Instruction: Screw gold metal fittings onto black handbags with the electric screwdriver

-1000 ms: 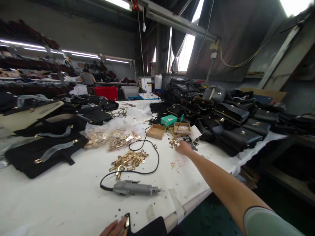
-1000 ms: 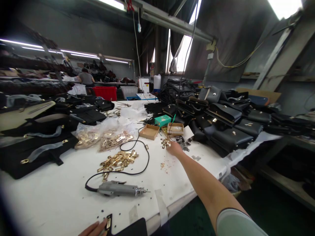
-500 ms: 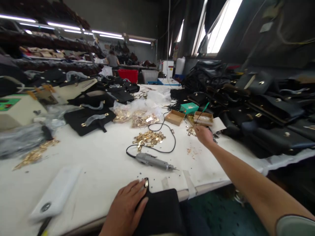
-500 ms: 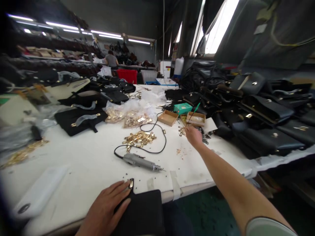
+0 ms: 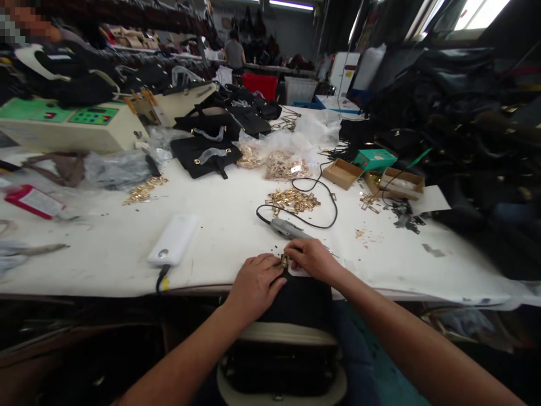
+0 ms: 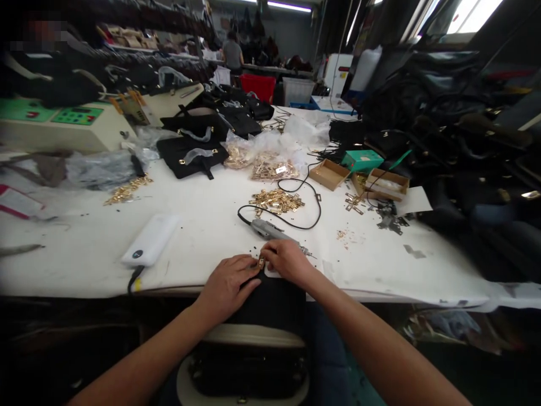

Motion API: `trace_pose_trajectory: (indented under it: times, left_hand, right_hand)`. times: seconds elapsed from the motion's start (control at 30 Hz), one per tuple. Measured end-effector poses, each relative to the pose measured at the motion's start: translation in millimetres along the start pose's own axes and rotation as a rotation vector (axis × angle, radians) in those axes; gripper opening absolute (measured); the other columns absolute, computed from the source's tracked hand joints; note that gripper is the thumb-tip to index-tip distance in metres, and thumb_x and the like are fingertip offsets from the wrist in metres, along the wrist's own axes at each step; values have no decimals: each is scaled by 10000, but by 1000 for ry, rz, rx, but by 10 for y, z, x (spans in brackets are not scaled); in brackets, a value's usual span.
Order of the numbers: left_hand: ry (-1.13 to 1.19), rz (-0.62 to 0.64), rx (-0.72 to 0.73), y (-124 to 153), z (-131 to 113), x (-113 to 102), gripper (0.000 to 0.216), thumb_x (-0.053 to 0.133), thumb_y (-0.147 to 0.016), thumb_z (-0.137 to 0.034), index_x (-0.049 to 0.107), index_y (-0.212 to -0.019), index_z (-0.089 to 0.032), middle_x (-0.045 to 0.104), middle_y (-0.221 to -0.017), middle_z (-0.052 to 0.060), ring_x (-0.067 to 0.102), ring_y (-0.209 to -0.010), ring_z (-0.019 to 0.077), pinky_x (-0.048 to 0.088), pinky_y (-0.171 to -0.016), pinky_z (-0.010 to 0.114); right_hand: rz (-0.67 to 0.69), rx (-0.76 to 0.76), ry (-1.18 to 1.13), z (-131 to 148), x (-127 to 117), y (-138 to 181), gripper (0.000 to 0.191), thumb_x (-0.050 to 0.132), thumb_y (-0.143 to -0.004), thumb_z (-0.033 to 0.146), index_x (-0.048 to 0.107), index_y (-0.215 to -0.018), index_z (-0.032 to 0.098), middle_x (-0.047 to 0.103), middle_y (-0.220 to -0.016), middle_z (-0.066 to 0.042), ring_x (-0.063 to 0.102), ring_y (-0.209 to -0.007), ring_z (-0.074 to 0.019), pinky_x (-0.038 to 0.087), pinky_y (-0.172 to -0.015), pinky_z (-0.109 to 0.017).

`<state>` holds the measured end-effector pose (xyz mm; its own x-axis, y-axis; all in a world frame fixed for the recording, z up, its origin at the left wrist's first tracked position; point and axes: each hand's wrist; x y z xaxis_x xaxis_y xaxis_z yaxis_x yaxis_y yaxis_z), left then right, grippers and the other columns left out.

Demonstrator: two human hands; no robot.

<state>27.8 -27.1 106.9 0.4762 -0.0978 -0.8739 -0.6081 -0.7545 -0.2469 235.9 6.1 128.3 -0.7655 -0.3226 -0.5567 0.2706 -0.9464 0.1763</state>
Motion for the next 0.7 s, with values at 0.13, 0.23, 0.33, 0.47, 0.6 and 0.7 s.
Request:
trace_pose_trajectory:
  times: [0.13,0.23,0.33,0.47,0.6,0.7]
  left_hand:
    - [20,1,-10,-2,25,15,216,691,-921,-258,722,-1133,-230,727,-1200,62,617,-1186,261,501,-983,461]
    - [29,2,-15,-6,31,13,186,680,-933,-269,726,-1106,-218,722,-1217,64,602,-1204,265,484,-993,467]
    - [31,18,-17,-9,22,-2,186,665,-945,-276,719,-1113,-218,711,-1220,58,588,-1210,260,474,-993,465]
    - [22,38,-21,-15,8,-23,186,664,-943,-273,712,-1115,-224,692,-1188,53,592,-1166,249,475,-972,451]
    - [23,51,-26,-20,11,-24,167,668,-936,-261,709,-1094,-227,685,-1181,59,583,-1169,254,469,-977,443]
    - [31,42,-28,-17,17,-15,165,660,-945,-277,705,-1097,-233,684,-1206,59,576,-1192,257,461,-994,444]
  right_hand:
    - [10,6,31,-26,11,-91,202,564,-936,275,713,-823,199,669,-585,15,633,-565,-141,455,-620,-255]
    - [-99,-104,103,-36,0,-56,212,542,-976,300,719,-900,211,725,-730,-17,673,-674,-164,483,-691,-268]
    - [-229,-257,308,-52,9,35,249,501,-1022,344,727,-1006,241,754,-984,-72,689,-883,-207,493,-799,-293]
    - [-148,-390,416,-65,54,172,276,493,-1036,350,748,-998,251,738,-1058,-101,682,-928,-227,513,-812,-318]
    - [-99,-468,354,-95,90,238,211,571,-1010,324,768,-1015,248,717,-1134,-86,684,-1003,-215,531,-877,-327]
    - [-70,-454,288,-151,103,223,171,615,-989,292,779,-996,246,716,-1132,-67,680,-1026,-196,529,-919,-318]
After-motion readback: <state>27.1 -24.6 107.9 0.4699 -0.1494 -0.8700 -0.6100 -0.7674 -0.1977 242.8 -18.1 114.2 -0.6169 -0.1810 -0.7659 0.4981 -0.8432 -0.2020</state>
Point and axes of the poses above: each hand's wrist, its own y-axis away from the middle knuckle, its own x-axis out of the palm, z = x × y
